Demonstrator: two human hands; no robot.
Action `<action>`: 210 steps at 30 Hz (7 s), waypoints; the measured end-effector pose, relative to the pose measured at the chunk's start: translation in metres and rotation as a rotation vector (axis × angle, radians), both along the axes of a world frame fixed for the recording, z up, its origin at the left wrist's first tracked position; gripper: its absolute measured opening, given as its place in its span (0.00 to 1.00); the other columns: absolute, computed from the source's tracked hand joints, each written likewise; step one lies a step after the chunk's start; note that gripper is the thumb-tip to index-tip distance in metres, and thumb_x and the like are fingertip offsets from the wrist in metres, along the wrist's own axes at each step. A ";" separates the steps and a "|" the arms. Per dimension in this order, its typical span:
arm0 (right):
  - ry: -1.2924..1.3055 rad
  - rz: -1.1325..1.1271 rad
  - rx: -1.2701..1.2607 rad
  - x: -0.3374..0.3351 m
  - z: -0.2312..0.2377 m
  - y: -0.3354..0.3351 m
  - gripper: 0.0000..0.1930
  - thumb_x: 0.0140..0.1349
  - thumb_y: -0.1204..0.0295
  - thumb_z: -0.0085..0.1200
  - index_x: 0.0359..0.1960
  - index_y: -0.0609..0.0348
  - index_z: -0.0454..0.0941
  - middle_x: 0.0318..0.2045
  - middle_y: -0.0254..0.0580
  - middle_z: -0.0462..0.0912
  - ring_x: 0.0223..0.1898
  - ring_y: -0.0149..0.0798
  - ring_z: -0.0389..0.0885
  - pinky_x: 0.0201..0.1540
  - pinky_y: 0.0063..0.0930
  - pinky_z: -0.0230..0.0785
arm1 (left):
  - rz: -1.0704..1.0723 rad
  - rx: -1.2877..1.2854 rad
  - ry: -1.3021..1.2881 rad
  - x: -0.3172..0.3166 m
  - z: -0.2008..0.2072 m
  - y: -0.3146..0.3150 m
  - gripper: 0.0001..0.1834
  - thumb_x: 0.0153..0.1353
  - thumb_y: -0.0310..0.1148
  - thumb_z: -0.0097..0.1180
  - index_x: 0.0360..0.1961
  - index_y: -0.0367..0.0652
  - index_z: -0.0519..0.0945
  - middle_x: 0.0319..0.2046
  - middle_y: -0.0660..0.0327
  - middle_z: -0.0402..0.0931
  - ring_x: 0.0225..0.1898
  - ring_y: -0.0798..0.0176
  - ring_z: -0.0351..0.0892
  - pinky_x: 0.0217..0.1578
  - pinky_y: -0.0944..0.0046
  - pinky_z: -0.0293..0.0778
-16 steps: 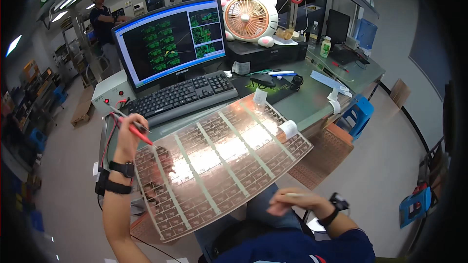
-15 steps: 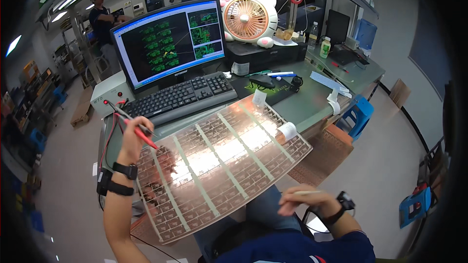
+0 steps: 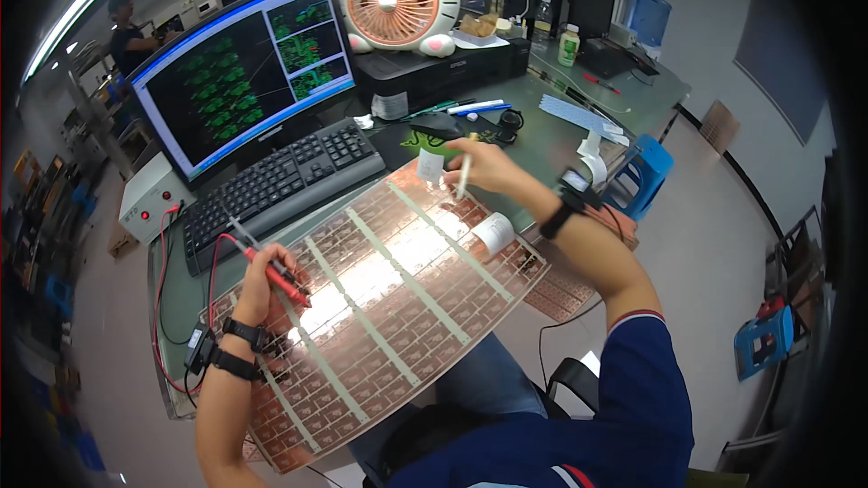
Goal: Inspecting and marking points on circuit board panels using an electrical probe and a pen.
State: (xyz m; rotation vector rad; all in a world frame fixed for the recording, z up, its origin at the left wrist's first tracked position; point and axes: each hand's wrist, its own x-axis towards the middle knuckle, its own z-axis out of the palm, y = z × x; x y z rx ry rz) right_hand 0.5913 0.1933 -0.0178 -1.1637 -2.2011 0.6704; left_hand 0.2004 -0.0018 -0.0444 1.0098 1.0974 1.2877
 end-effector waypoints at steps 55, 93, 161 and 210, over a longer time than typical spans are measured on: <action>0.369 -0.165 -0.090 0.114 -0.063 -0.148 0.05 0.62 0.73 0.61 0.32 0.60 0.78 0.22 0.29 0.75 0.24 0.22 0.70 0.25 0.20 0.62 | -0.090 0.049 0.508 -0.033 0.060 0.001 0.22 0.71 0.45 0.40 0.23 0.42 0.72 0.22 0.63 0.72 0.27 0.66 0.72 0.34 0.66 0.69; 0.471 0.370 -0.466 0.098 -0.046 -0.083 0.15 0.61 0.76 0.63 0.31 0.53 0.64 0.28 0.29 0.74 0.32 0.21 0.73 0.34 0.16 0.67 | 0.208 0.026 0.269 0.031 -0.015 -0.042 0.23 0.70 0.46 0.39 0.24 0.40 0.71 0.24 0.62 0.71 0.31 0.67 0.70 0.38 0.66 0.66; -0.179 0.816 0.202 0.061 -0.017 -0.079 0.11 0.55 0.77 0.58 0.36 0.51 0.69 0.28 0.39 0.77 0.30 0.49 0.79 0.31 0.41 0.68 | 0.249 -0.094 -0.227 -0.038 0.011 -0.015 0.18 0.74 0.44 0.46 0.40 0.39 0.78 0.22 0.69 0.66 0.16 0.78 0.58 0.16 0.77 0.59; 0.403 0.226 0.402 -0.110 -0.012 0.103 0.18 0.70 0.53 0.50 0.46 0.54 0.78 0.27 0.40 0.86 0.33 0.37 0.87 0.36 0.28 0.75 | 1.053 0.103 0.286 -0.143 -0.036 -0.130 0.25 0.74 0.48 0.34 0.30 0.43 0.76 0.14 0.70 0.64 0.12 0.75 0.54 0.13 0.73 0.51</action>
